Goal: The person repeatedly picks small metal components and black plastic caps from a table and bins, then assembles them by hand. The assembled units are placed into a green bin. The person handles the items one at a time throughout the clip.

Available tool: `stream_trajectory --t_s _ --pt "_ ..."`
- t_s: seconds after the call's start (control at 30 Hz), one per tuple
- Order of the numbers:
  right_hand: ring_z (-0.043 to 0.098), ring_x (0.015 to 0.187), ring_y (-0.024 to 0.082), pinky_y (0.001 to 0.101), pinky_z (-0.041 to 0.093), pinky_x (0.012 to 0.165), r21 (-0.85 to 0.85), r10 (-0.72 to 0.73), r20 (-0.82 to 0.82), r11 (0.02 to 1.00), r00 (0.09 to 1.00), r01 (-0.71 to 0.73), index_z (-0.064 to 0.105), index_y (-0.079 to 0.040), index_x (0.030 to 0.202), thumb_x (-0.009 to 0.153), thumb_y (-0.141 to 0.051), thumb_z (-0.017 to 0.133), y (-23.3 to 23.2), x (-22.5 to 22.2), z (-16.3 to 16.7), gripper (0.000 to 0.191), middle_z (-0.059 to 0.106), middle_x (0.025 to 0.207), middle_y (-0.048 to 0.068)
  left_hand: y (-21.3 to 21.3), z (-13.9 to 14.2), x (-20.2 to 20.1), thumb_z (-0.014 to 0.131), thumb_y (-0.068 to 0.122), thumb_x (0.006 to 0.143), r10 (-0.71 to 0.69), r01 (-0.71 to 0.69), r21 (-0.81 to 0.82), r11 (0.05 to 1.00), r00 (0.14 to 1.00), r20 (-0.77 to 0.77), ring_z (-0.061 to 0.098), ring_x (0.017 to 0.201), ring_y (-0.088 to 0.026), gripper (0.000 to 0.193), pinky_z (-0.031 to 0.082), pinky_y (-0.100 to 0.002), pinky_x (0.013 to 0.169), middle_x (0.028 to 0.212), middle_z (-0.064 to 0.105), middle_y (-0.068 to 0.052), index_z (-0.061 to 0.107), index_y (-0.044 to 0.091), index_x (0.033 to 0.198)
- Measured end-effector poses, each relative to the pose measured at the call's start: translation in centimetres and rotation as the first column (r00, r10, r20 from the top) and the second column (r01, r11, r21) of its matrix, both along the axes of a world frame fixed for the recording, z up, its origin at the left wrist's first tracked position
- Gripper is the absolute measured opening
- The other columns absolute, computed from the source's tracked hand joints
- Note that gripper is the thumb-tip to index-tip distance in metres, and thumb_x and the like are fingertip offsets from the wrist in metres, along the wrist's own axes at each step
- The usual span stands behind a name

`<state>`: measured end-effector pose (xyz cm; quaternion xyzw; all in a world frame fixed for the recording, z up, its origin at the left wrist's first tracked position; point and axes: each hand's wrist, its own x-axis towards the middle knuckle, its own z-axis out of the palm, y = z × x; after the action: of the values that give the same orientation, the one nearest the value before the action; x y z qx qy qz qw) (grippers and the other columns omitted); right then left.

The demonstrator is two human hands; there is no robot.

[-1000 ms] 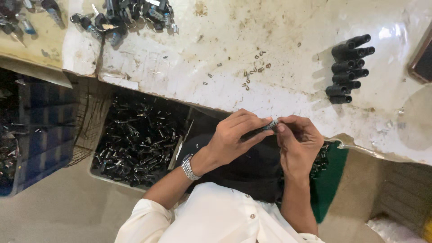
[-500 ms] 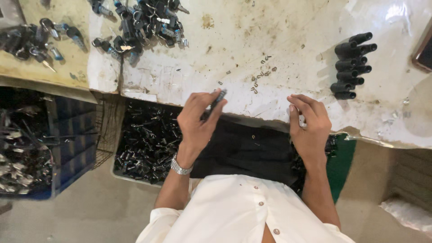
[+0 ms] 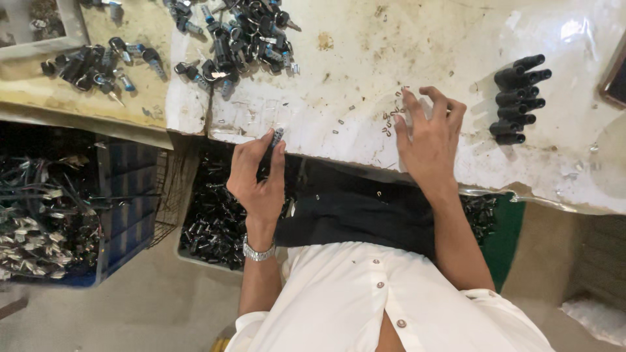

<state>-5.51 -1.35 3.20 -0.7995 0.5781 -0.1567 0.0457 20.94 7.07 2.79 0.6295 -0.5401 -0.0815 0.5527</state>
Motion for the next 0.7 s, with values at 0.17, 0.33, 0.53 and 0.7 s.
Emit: stream_trajectory --t_s 0.17,0.33,0.53,0.7 --pt "0.042 0.119 0.040 0.0500 0.041 0.106 0.006 0.010 0.018 1.000 1.000 -0.011 0.065 -0.011 0.143 0.101 -0.014 0.069 -0.4 0.8 0.1 0.042 0.057 0.139 0.018 0.2 0.0 1.1 0.080 -0.005 0.092 -0.009 0.009 0.012 1.000 1.000 -0.028 0.068 0.091 -0.026 0.026 0.056 -0.035 0.082 0.103 0.074 -0.012 0.072 -0.001 0.116" --pt "0.044 0.117 0.038 0.0492 0.043 0.104 0.023 0.187 0.078 0.982 0.979 -0.189 0.066 -0.017 0.146 0.104 -0.015 0.067 0.2 4.1 -0.2 0.043 0.058 0.136 0.013 -0.4 0.7 2.0 0.082 -0.004 0.089 -0.094 0.094 -0.011 0.996 0.996 0.012 0.067 0.091 -0.027 0.027 0.056 -0.036 0.083 0.100 0.074 -0.011 0.073 0.000 0.115" --pt "0.045 0.112 0.035 0.0524 0.044 0.095 -0.061 0.248 -0.128 0.965 0.960 -0.257 0.067 -0.020 0.140 0.100 -0.028 0.069 0.4 6.8 0.1 0.042 0.056 0.131 0.010 -0.3 2.2 2.3 0.083 -0.004 0.087 -0.164 0.168 -0.058 0.984 0.984 0.076 0.068 0.091 -0.028 0.029 0.055 -0.036 0.082 0.097 0.073 -0.011 0.073 0.000 0.113" --pt "0.048 0.113 0.032 0.0455 0.046 0.094 -0.123 0.196 0.203 0.977 0.959 -0.174 0.074 -0.016 0.120 0.091 -0.013 0.078 1.3 6.1 0.0 0.030 0.063 0.126 0.009 0.1 2.0 0.8 0.083 0.000 0.088 -0.237 0.235 -0.031 0.971 0.958 -0.159 0.069 0.086 -0.020 0.028 0.056 -0.031 0.076 0.098 0.075 -0.010 0.074 0.002 0.114"
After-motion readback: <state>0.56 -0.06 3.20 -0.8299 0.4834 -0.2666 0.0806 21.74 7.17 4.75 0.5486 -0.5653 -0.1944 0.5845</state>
